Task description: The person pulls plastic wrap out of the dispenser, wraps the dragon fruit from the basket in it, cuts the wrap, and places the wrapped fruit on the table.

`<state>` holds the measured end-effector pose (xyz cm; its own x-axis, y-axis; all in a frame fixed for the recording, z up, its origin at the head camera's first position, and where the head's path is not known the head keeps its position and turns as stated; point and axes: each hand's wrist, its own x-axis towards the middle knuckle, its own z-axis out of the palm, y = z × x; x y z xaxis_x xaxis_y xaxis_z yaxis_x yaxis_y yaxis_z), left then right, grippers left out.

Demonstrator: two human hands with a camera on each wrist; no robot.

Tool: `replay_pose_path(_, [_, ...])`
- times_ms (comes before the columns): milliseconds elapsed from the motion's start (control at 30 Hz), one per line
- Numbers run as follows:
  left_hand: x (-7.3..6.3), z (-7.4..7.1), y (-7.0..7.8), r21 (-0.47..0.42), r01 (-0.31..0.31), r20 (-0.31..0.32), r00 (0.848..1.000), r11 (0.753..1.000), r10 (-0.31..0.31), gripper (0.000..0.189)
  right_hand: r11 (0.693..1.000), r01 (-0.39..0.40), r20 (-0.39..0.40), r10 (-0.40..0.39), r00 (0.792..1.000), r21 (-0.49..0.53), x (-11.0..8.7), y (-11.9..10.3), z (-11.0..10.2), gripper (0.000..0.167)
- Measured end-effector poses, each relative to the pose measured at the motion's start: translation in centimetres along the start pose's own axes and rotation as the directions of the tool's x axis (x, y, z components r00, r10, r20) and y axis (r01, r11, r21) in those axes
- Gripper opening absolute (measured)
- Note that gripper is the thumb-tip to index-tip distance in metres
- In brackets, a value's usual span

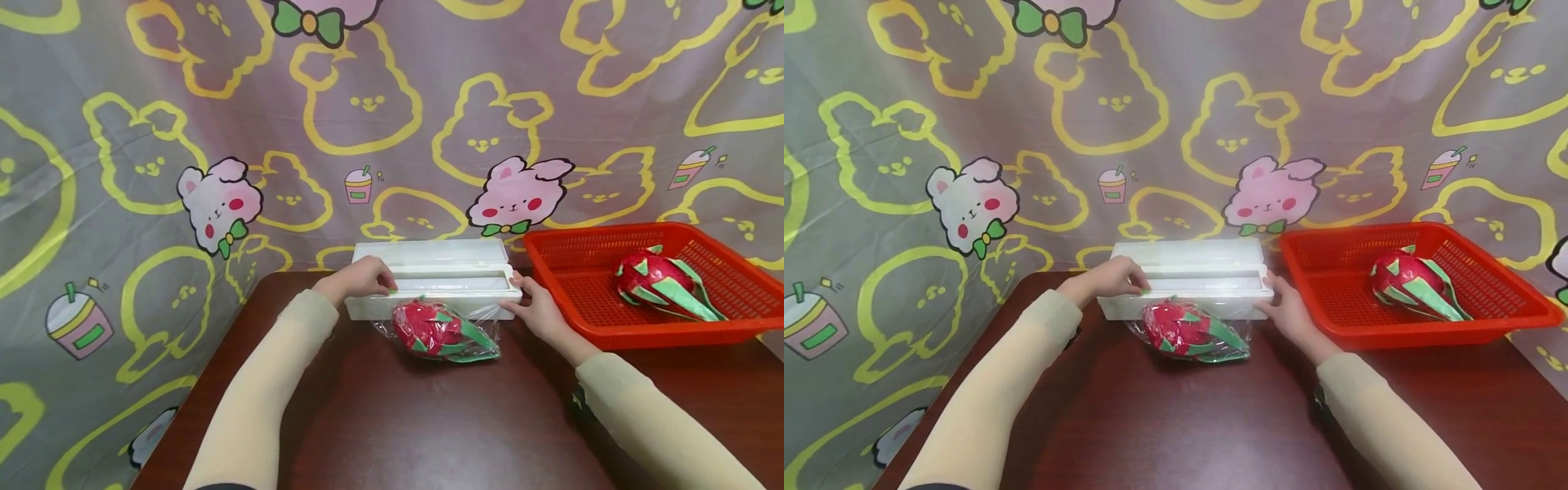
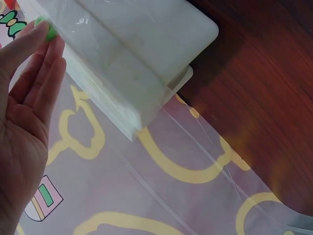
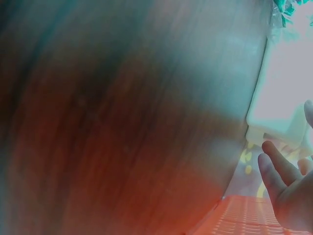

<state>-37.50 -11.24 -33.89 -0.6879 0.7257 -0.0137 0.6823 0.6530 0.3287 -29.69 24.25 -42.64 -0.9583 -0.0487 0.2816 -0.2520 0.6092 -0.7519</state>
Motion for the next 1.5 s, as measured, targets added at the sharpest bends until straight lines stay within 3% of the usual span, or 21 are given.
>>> replay_pose_path(400, [-0.8,-0.2,-0.4,0.013,-0.03,-0.019,0.999,0.999,0.03,0.008,1.0,0.015,-0.011,-0.015,1.0,-0.008,0.0,0.1,0.0,0.052])
replay_pose_path(800, [-1.3,-0.7,-0.7,-0.034,0.038,-0.015,0.999,0.999,-0.039,0.008,1.0,0.028,-0.022,-0.028,0.999,0.0,0.1,0.2,0.1,0.05])
replay_pose_path(967, [-1.6,-0.8,-1.0,-0.026,0.026,-0.007,1.0,0.999,-0.026,0.007,1.0,0.023,-0.018,-0.023,1.0,-0.007,0.1,0.3,0.1,0.053])
replay_pose_path(1033, [-2.1,-1.0,-1.3,-0.002,0.024,-0.007,1.0,1.0,-0.024,0.007,1.0,0.026,-0.009,-0.026,1.0,-0.003,0.1,0.2,0.2,0.053])
replay_pose_path(1267, [-4.4,-1.6,-3.0,0.045,0.108,-0.06,0.993,0.993,-0.105,0.01,0.999,0.034,-0.001,-0.034,0.999,-0.009,-0.2,-0.2,-0.5,0.053])
replay_pose_path(1500, [-5.6,-1.4,-4.0,0.003,0.088,-0.109,0.99,0.996,-0.087,0.009,0.999,0.043,0.015,-0.043,0.999,-0.001,-0.2,0.1,-0.3,0.051])
